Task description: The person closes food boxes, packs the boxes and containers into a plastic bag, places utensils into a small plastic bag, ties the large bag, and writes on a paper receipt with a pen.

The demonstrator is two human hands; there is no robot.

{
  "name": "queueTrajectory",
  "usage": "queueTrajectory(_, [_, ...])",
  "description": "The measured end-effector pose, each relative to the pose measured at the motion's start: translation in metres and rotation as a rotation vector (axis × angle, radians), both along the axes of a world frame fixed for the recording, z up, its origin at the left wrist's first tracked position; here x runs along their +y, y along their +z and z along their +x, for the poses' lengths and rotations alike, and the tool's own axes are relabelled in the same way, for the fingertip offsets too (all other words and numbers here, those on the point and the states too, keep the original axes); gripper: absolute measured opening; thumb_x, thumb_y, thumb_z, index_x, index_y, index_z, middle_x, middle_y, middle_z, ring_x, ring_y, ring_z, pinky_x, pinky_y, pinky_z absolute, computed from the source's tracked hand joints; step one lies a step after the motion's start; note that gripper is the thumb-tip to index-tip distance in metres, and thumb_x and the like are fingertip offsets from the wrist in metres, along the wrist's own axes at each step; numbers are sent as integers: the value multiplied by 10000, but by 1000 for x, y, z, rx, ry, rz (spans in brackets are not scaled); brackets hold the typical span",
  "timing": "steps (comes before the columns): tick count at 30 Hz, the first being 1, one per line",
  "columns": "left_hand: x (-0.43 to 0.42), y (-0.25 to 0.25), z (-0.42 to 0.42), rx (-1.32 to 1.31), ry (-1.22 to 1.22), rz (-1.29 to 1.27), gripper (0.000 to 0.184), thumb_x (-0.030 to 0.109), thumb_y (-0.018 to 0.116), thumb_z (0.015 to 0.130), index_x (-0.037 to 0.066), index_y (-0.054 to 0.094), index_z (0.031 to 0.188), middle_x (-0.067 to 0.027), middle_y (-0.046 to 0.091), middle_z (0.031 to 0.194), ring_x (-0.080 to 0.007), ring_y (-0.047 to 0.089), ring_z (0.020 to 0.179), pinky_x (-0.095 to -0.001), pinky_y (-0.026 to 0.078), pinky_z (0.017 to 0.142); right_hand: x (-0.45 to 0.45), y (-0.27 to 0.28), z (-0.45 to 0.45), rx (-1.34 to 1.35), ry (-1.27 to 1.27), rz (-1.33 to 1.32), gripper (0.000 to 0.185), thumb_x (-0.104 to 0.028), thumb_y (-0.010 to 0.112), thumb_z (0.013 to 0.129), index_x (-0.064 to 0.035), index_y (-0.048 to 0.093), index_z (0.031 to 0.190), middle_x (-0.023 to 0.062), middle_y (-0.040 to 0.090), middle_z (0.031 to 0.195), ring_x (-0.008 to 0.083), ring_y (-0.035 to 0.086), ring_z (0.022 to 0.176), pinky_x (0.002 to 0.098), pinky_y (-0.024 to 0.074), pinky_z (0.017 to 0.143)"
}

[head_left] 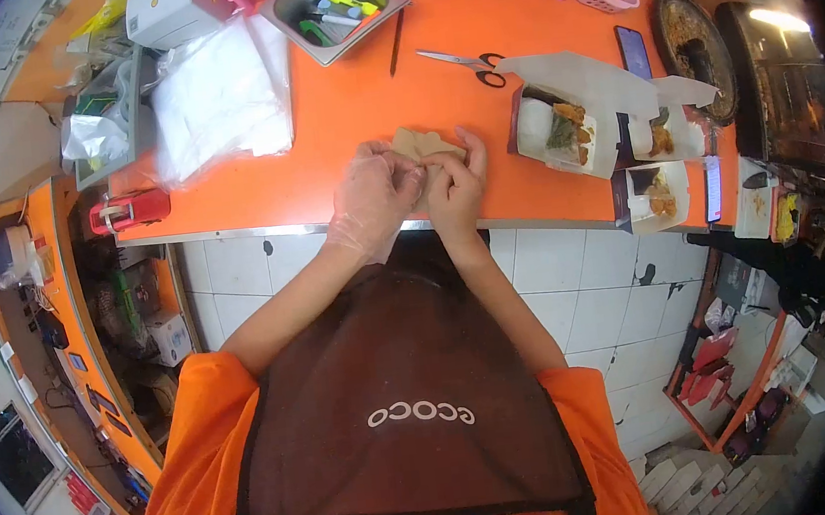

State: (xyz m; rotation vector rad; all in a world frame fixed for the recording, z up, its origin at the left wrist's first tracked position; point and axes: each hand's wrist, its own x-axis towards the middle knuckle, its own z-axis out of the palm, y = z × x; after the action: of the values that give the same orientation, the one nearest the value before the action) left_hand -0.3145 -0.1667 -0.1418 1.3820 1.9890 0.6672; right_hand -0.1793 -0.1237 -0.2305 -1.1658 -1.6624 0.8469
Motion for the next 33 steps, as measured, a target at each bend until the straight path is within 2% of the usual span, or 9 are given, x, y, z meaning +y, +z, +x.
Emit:
queueTrajectory(5, [1,-4,6,126,-11,42,248,243,640,928,18,746,940,-264,650,1137,-379,621,1123,-461,516,920,1,-1,-4,10,-19,14,214,48,567,814,-29,761,857,234,499,1365,399,495,1282,445,401,1085])
queueTrajectory(10, [2,-17,9,230,-19,66,235,216,605,942,18,732,931,-262,648,1135,-387,625,1102,-483,515,899,1,-5,-1,-20,-26,42,201,73,544,805,-1,725,852,229,507,1346,389,518,1252,433,426,1045])
queueTrajectory(14, [-1,-12,11,160,31,71,221,206,590,965,13,698,967,-237,642,1135,-390,629,1076,-483,510,898,-1,-2,-3,69,-35,-28,179,89,516,837,13,677,847,209,521,1301,356,573,1163,411,450,1009])
queueTrajectory(20, [-4,-1,9,25,94,99,202,204,613,963,23,684,1016,-216,632,1172,-385,647,1044,-467,517,898,2,-3,-7,73,-87,63,205,95,474,882,0,656,881,189,525,1273,322,628,1042,408,456,1011])
queueTrajectory(23, [-2,2,9,29,76,42,201,211,640,943,26,694,997,-228,616,1214,-384,648,1059,-453,523,902,0,-1,-6,64,-8,3,240,114,454,895,14,671,892,184,517,1304,323,559,1210,424,436,1087])
queueTrajectory(26, [1,0,10,93,64,2,202,214,662,919,24,701,975,-245,596,1245,-382,641,1089,-442,526,910,1,-13,-5,57,1,-9,244,93,504,843,-21,710,911,197,518,1325,348,559,1203,429,444,1036])
queueTrajectory(29, [3,-6,12,159,46,50,194,205,675,903,22,703,964,-252,584,1260,-380,630,1118,-442,528,913,-1,-2,-5,119,20,-99,264,82,520,814,-33,740,904,201,515,1346,377,511,1272,446,427,1063])
queueTrajectory(33, [1,-18,13,168,44,133,182,184,674,905,21,700,980,-242,579,1274,-376,615,1146,-452,527,918,0,0,-3,5,-16,52,250,75,530,790,-28,745,867,202,524,1335,394,513,1262,454,420,1070])
